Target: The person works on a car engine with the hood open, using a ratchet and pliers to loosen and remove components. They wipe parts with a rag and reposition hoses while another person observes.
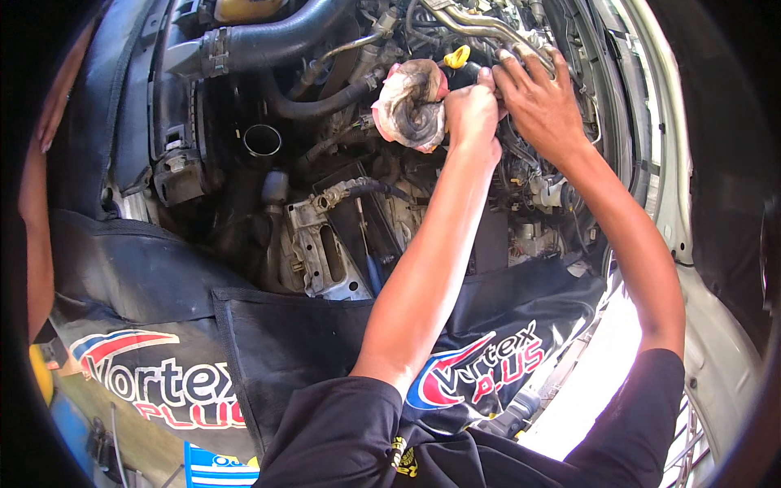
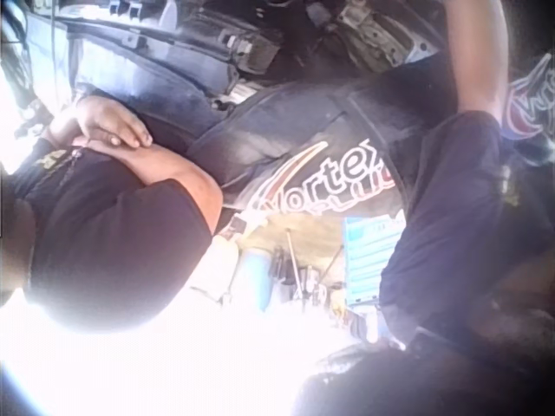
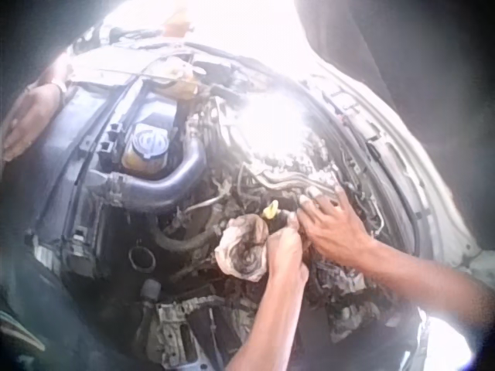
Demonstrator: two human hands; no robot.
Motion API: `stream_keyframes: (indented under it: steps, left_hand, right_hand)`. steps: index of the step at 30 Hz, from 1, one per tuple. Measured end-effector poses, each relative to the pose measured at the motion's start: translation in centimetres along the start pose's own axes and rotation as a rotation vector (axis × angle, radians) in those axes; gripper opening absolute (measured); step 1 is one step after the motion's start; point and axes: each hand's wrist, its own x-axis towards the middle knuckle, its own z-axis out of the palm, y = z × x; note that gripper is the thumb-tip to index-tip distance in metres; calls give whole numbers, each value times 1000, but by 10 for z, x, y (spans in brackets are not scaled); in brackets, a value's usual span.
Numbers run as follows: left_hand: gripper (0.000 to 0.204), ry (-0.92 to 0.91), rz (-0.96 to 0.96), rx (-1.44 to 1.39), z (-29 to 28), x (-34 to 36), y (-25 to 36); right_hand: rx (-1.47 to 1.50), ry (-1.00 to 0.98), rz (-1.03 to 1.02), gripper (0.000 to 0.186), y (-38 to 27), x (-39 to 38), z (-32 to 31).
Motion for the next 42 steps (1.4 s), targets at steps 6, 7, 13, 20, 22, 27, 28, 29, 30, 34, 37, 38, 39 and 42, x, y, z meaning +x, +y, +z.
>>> stream_keyframes:
  steps: [6, 7, 13, 20, 22, 27, 28, 29, 30, 34, 37, 38, 39, 42]
  left_hand:
    - [28, 118, 82, -86, 12, -3, -2]
    - [28, 113, 88, -108, 12, -2, -3]
    - [24, 58, 83, -200, 4, 9, -9]
    - [25, 19, 187, -213, -7, 22, -13]
    - [29, 89, 237, -232, -2, 20, -9]
    - [45, 20, 80, -197, 9, 12, -20]
    - [46, 14, 113, -265, 17, 8, -27]
    - [47, 8, 157, -337, 17, 13, -30]
    - [44, 40, 208, -258, 14, 22, -32]
    - [37, 87, 111, -302, 2, 24, -20]
    - [27, 91, 22, -311, 1, 26, -20]
    - [24, 103, -3, -304, 2, 25, -21]
    - [22, 114, -27, -292, 2, 23, -24]
    - [17, 136, -76, -306, -3, 27, -19]
  right_hand:
    - [18, 142, 33, 28, -7, -3, 15]
    - [25, 128, 37, 27, -7, -3, 14]
    - [49, 60, -35, 37, -8, 11, -1]
    - [1, -40, 39, 28, -28, 20, -2]
    - [3, -48, 78, 28, -32, 22, 2]
    - [117, 40, 121, 28, -20, 13, -5]
    - [198, 116, 175, 29, -16, 11, -10]
    - [282, 202, 220, 29, -13, 12, -18]
    - [355, 272, 265, 30, -8, 6, -28]
    - [632, 198, 588, 24, -14, -98, -73]
    - [745, -20, 709, 28, -55, -177, -106]
    - [741, -77, 755, 26, -71, -196, -112]
    - [741, -132, 804, 25, -87, -210, -113]
    - [889, -223, 929, 14, -112, -220, -100]
